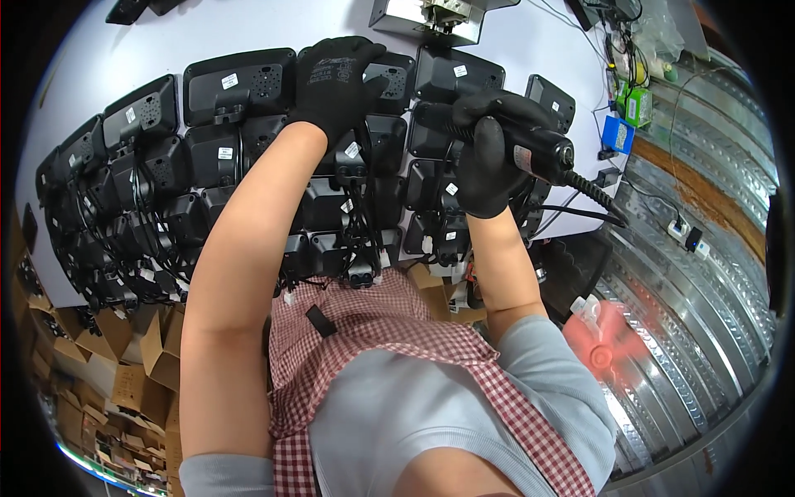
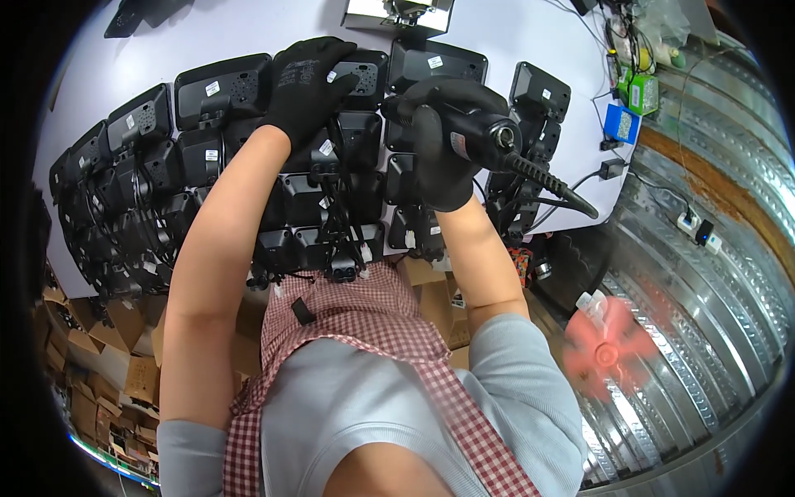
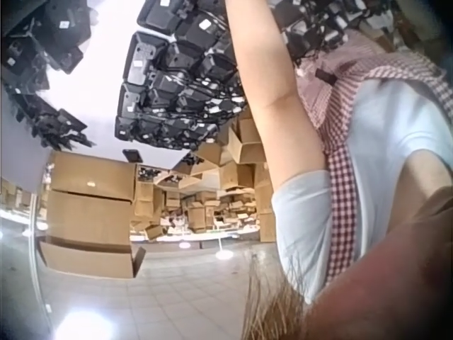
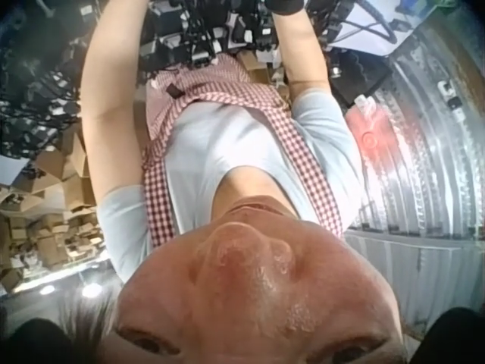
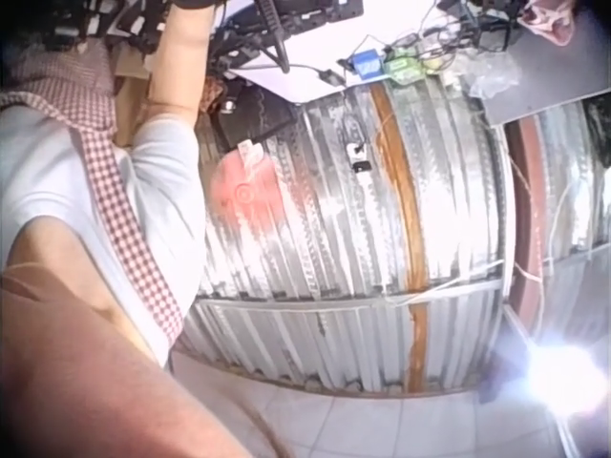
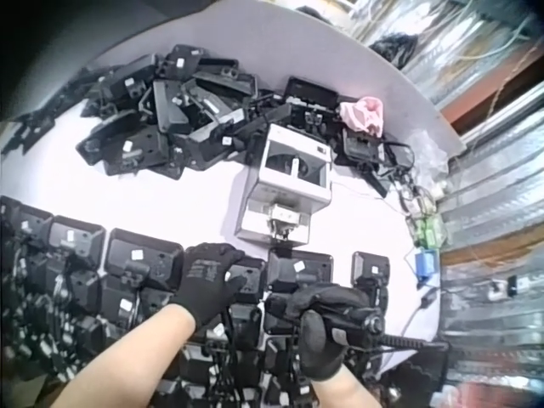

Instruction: The person fastens screws into small black plastic enclosures on a workbench using an electric screwdriver.

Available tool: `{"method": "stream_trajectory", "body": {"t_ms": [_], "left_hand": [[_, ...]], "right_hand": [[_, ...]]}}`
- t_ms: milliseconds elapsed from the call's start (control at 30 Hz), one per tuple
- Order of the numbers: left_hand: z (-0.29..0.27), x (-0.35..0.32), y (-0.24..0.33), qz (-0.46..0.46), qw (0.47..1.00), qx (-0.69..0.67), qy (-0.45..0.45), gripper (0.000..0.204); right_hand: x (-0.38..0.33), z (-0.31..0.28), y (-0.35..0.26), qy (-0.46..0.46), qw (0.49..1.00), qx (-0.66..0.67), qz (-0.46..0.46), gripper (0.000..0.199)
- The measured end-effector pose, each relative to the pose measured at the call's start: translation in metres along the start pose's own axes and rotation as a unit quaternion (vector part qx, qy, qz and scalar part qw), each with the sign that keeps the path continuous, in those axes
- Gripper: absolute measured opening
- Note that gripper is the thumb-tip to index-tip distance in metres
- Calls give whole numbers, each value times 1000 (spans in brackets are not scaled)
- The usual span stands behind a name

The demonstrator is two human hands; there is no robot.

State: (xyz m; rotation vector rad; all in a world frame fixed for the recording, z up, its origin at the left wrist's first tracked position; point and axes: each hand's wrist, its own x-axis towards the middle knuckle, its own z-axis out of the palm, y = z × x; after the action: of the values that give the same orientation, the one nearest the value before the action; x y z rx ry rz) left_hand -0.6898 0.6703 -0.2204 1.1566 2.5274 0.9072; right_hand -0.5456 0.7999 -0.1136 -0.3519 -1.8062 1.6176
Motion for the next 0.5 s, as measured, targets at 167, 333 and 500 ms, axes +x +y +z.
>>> {"method": "stream_trajectory", "body": {"t_ms": [167,333,500], "left_hand": [[0,1,2,3,1000,9,10,46],[3,5,-2,-4,1000,9,0,45],[4,-1,-2,18,999,15,38,45]], "right_hand": [[0,-1,12,-42,998,-37,-42,17],[-6,6,23,-89,990,-106,3,17],[2,12,21,-91,990,-105,-8,19]]}}
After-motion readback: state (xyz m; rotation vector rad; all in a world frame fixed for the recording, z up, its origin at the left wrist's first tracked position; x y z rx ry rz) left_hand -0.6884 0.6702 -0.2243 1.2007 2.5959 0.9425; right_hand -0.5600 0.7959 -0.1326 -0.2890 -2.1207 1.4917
